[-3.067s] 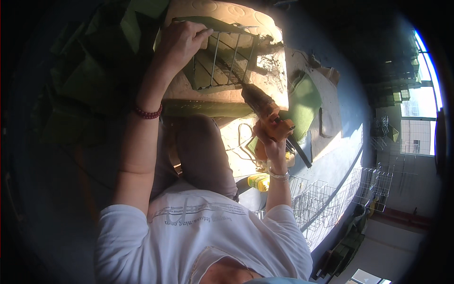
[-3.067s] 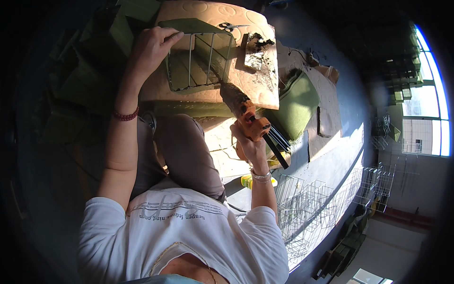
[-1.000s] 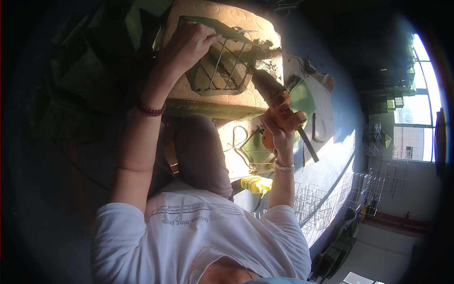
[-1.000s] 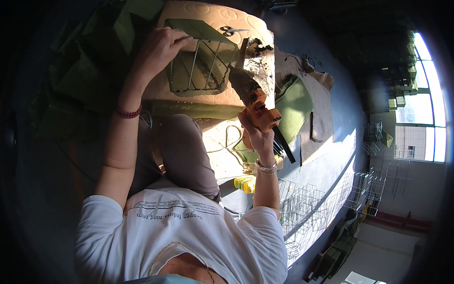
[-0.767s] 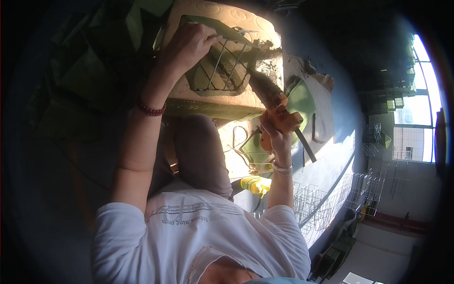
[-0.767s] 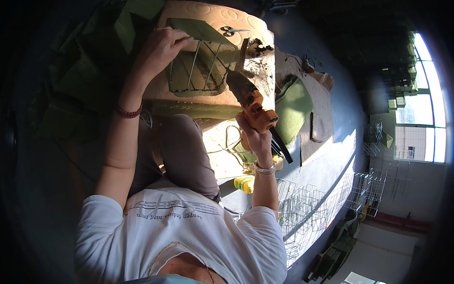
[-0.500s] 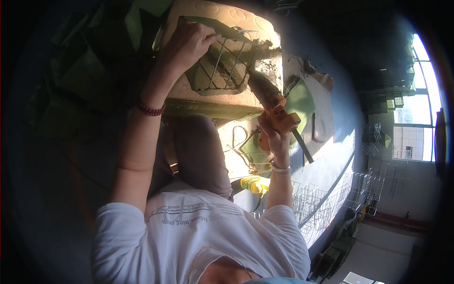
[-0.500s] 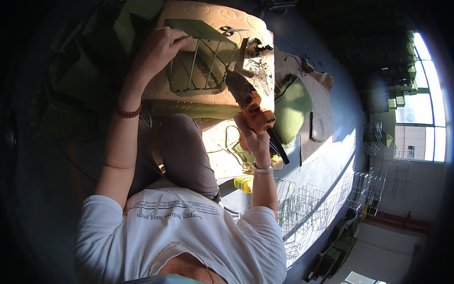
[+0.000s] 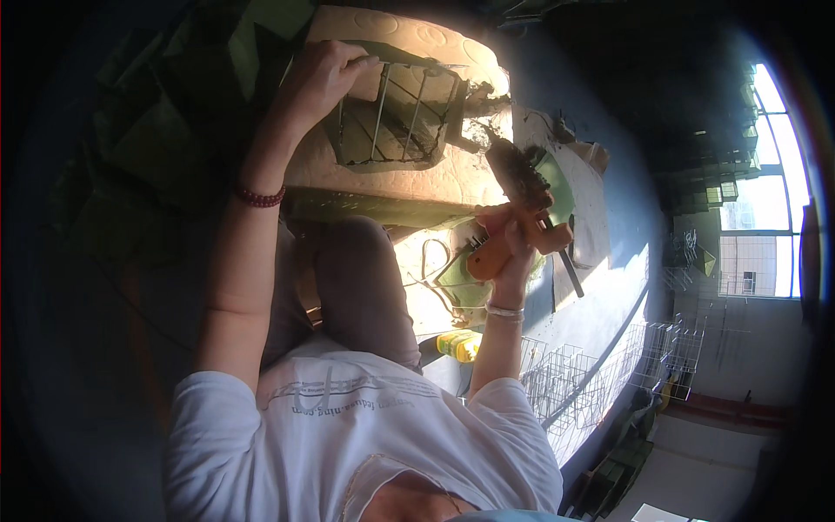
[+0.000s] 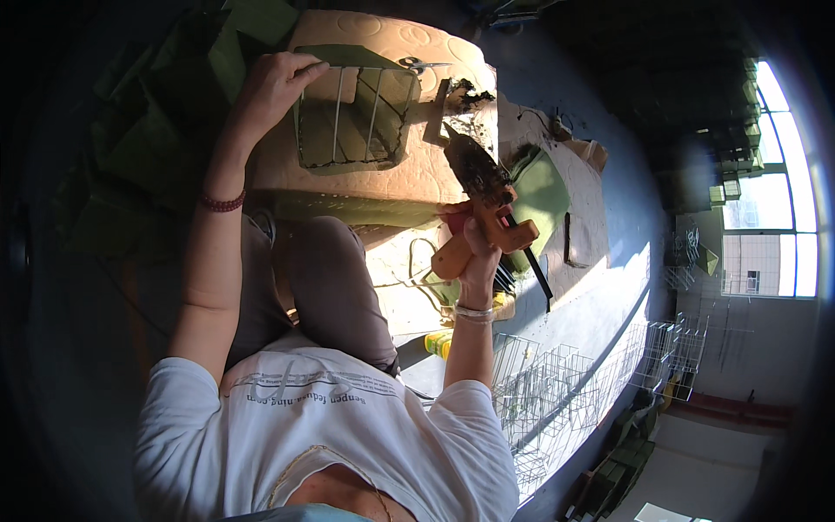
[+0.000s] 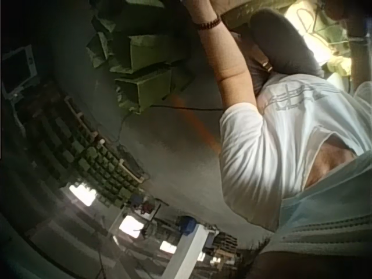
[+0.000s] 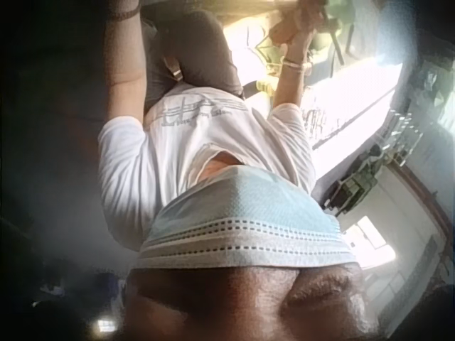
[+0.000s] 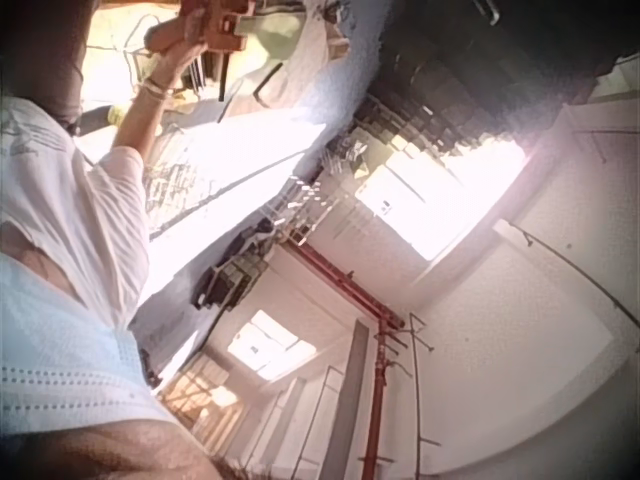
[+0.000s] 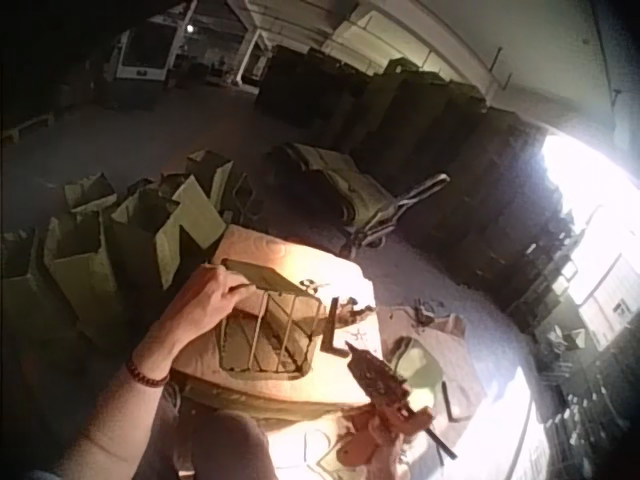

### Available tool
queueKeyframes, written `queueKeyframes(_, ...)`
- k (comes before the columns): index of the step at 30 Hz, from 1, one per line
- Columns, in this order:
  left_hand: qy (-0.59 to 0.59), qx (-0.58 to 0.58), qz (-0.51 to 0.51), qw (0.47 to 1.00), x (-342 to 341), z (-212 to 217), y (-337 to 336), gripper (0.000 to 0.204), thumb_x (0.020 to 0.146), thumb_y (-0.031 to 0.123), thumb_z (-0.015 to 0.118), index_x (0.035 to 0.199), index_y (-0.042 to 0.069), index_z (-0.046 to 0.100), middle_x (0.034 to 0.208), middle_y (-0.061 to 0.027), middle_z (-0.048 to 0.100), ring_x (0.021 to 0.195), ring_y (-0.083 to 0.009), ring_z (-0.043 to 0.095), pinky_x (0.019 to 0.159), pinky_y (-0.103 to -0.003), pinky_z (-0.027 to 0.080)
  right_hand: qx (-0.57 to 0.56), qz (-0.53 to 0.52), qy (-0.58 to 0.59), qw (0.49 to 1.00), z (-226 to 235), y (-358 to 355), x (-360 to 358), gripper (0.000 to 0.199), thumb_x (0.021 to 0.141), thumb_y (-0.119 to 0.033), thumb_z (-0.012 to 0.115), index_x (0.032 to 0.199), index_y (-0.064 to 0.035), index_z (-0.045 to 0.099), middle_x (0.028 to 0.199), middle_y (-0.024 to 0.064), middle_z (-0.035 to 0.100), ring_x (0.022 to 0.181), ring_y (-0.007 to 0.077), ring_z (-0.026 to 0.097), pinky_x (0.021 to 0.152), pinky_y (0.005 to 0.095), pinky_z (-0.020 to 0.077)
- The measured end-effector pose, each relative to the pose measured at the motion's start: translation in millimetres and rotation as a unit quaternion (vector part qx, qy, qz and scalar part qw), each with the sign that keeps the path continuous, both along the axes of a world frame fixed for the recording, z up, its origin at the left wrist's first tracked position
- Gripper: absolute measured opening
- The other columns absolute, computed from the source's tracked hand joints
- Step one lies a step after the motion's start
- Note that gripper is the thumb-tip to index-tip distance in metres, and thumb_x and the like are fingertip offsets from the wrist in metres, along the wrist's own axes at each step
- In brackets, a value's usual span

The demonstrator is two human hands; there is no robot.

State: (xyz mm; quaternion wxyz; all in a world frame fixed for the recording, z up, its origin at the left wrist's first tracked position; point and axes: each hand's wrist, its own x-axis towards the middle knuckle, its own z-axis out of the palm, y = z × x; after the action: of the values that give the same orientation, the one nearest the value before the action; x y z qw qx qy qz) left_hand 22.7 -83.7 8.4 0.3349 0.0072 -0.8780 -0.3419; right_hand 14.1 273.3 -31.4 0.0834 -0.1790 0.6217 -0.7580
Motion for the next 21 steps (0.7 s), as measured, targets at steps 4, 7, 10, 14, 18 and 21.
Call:
queueKeyframes(4, -0.023, 0.042, -0.009, 0.999, -3.0, 11.7, -17.8, 0.026, 0.089, 0.022, 0.06, 0.085, -0.004, 0.065, 0.059, -0.0195, 0.049, 0.05, -0.0213, 0.046, 0.056, -0.034, 0.042, -0.119, -0.01, -0.12, 0.986, -50.2, 12.9, -55.9, 0.042, 0.094, -0.031, 0.055, 0.123, -0.0009, 0.05, 0.112, 0.0159, 0.063, 0.107, 0.0277, 0.06, 0.094, 0.0397, 0.0482)
queueKeyframes(7, -0.041, 0.038, -0.022, 0.998, -9.3, 7.0, -28.9, 0.028, 0.089, 0.023, 0.06, 0.085, -0.004, 0.065, 0.058, -0.0183, 0.049, 0.05, -0.0185, 0.044, 0.056, -0.034, 0.041, -0.198, 0.003, -0.217, 0.956, -96.8, 9.1, -97.7, 0.043, 0.096, -0.037, 0.052, 0.121, -0.0025, 0.052, 0.117, 0.0126, 0.062, 0.112, 0.0251, 0.058, 0.097, 0.0389, 0.0454)
queueKeyframes(10, -0.034, 0.042, -0.026, 0.998, -13.7, 0.0, -33.7, 0.03, 0.089, 0.023, 0.061, 0.084, -0.005, 0.064, 0.056, -0.0171, 0.047, 0.051, -0.0144, 0.044, 0.056, -0.033, 0.041, -0.274, 0.012, -0.253, 0.928, -143.6, -5.0, -135.6, 0.041, 0.093, -0.035, 0.057, 0.118, -0.0029, 0.054, 0.116, 0.0115, 0.061, 0.112, 0.027, 0.056, 0.098, 0.0408, 0.0454)
queueKeyframes(14, -0.042, 0.027, -0.031, 0.998, -33.9, 13.1, -55.6, 0.032, 0.09, 0.024, 0.061, 0.08, -0.007, 0.062, 0.053, -0.0108, 0.035, 0.051, -0.0095, 0.039, 0.053, -0.031, 0.039, -0.338, -0.006, -0.25, 0.907, -157.1, -44.9, -190.4, 0.039, 0.091, -0.039, 0.058, 0.112, -0.0057, 0.057, 0.112, 0.0106, 0.061, 0.105, 0.0251, 0.057, 0.095, 0.0416, 0.0475)
queueKeyframes(18, -0.042, 0.044, -0.06, 0.996, -52.4, 18.2, -48.1, 0.035, 0.09, 0.026, 0.061, 0.078, -0.007, 0.061, 0.053, -0.0061, 0.03, 0.053, -0.0075, 0.035, 0.053, -0.031, 0.037, -0.212, -0.117, -0.245, 0.939, -197.7, -29.2, -254.8, 0.056, 0.089, -0.056, 0.052, 0.122, -0.0111, 0.047, 0.11, 0.0097, 0.057, 0.096, 0.0252, 0.059, 0.084, 0.0438, 0.0504)
queueKeyframes(21, -0.113, 0.052, -0.026, 0.992, -39.6, 15.2, -77.4, 0.038, 0.093, 0.027, 0.057, 0.074, -0.006, 0.054, 0.06, 0.0036, 0.037, 0.063, -0.0043, 0.035, 0.059, -0.027, 0.036, -0.21, -0.015, -0.291, 0.933, -201.1, -75.4, -219.3, 0.058, 0.094, -0.058, 0.038, 0.119, -0.0062, 0.047, 0.105, 0.0179, 0.058, 0.095, 0.0326, 0.06, 0.079, 0.0471, 0.0522)
